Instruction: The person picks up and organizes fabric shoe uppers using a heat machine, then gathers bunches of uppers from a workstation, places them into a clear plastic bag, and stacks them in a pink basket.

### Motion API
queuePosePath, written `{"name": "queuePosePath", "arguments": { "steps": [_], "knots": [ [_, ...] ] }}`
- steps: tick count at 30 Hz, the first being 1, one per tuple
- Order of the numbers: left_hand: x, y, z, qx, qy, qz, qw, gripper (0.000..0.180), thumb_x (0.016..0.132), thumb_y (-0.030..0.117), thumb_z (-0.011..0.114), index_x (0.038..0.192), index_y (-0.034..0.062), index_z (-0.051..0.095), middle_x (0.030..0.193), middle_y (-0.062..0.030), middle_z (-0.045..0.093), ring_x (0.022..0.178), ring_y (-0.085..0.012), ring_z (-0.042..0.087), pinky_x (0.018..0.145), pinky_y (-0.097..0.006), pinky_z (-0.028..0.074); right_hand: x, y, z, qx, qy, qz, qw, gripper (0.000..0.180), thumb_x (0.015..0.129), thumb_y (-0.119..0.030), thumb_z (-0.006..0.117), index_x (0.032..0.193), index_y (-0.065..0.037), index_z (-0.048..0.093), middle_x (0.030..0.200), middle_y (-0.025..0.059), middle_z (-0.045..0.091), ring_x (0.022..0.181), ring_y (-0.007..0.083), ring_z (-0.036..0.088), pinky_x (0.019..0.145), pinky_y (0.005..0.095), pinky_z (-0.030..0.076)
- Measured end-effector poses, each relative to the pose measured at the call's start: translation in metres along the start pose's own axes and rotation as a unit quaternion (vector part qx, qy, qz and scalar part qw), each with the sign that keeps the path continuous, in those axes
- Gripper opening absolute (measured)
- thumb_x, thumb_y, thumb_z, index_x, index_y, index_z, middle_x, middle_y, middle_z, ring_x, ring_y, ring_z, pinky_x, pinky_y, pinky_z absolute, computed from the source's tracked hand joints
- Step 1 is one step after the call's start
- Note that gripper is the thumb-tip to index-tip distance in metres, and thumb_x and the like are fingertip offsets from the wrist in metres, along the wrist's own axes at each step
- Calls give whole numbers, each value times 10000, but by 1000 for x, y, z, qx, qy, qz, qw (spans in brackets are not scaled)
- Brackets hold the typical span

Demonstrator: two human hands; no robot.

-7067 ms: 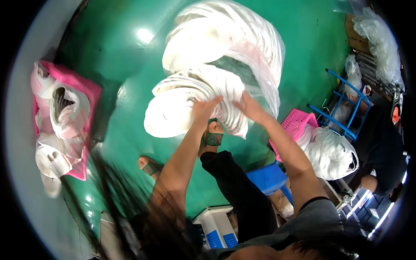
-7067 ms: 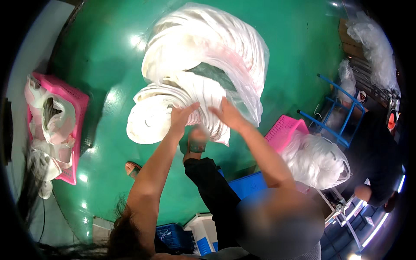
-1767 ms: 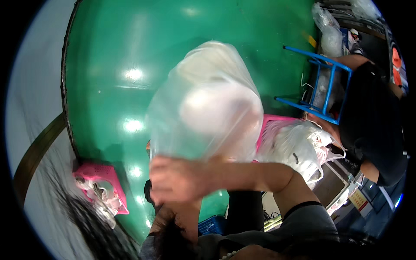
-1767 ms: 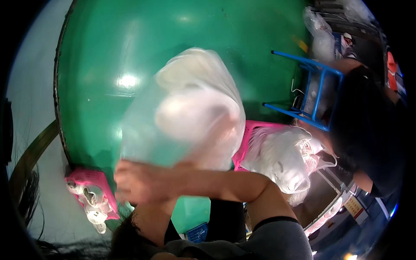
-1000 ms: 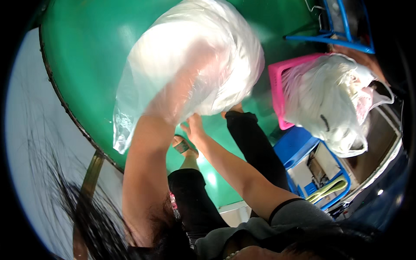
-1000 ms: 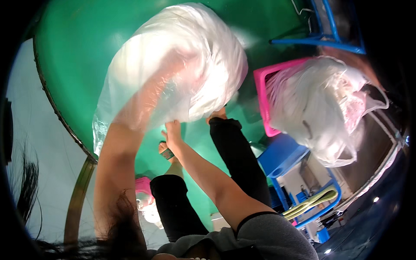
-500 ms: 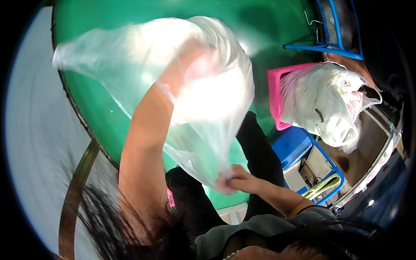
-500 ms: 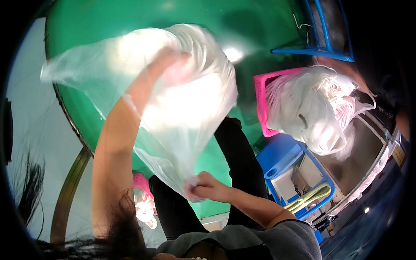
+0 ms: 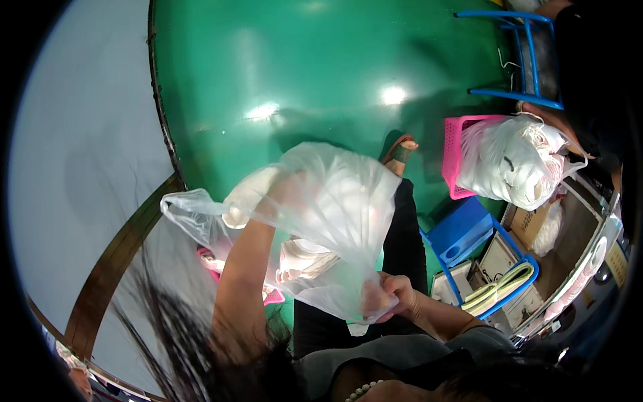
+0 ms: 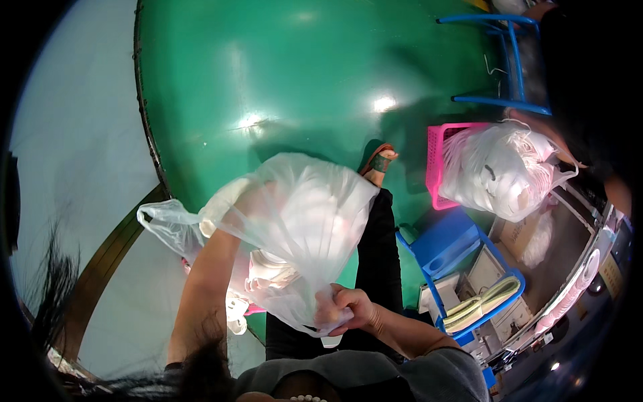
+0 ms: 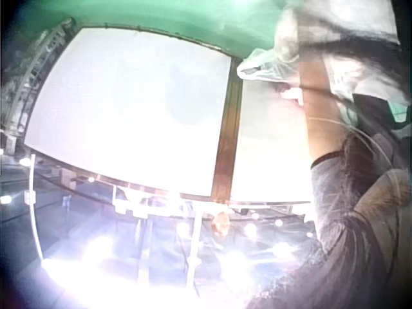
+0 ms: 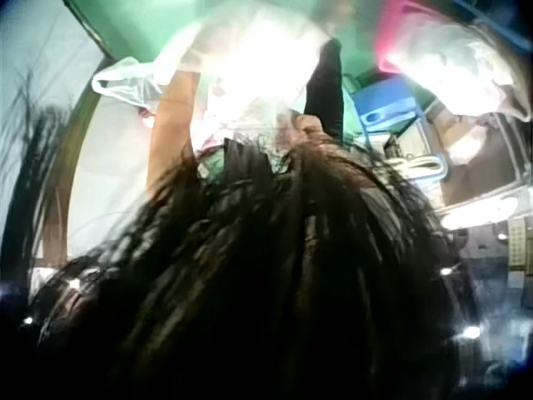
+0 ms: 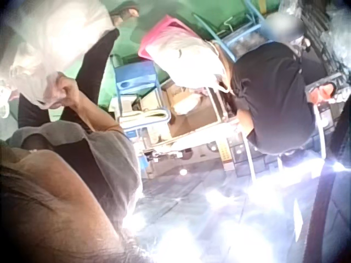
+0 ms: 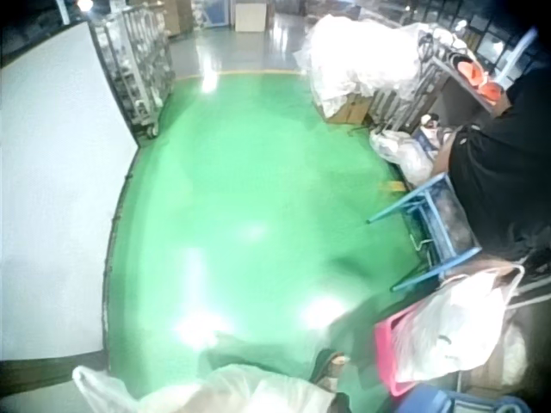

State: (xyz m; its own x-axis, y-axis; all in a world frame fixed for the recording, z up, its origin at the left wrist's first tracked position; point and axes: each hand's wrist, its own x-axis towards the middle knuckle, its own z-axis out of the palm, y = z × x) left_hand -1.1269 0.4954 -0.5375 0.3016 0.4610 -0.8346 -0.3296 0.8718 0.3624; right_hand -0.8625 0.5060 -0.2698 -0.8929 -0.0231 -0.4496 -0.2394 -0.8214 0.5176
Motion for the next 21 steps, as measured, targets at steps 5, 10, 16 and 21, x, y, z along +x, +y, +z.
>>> {"name": "queuePosePath", "arguments": {
  "steps": [5,10,16,21],
  "knots": [
    [-47,-55,-9,-27,115,1,993,217,904,210,505,992,47,617,888,-52,623,783,-172,583,680,-311,476,-17,-69,-47,-176,302,-134,927,160,702,-151,535,746,-9,594,636,95,586,482,191,545,406,303,421],
    [-40,-79,-1,-46,155,1,987,205,892,197,514,983,46,619,880,-57,621,772,-175,580,674,-317,473,-39,-123,-55,-826,504,-112,227,343,860,-183,531,1144,9,513,947,165,585,887,290,595,772,405,486],
    [-40,-80,6,-50,168,-3,985,192,878,182,524,972,44,621,870,-63,620,760,-178,576,666,-324,469,78,-34,3,-772,318,-192,516,440,889,-261,565,1210,24,469,1210,225,503,1156,404,453,1008,452,341],
    [-38,-73,7,-56,172,9,983,182,866,169,533,963,43,623,861,-67,618,749,-181,573,660,-330,466,77,-57,-123,-682,548,93,476,504,907,-424,515,1073,51,483,1205,280,473,1122,373,494,858,453,438]
  ]
}}
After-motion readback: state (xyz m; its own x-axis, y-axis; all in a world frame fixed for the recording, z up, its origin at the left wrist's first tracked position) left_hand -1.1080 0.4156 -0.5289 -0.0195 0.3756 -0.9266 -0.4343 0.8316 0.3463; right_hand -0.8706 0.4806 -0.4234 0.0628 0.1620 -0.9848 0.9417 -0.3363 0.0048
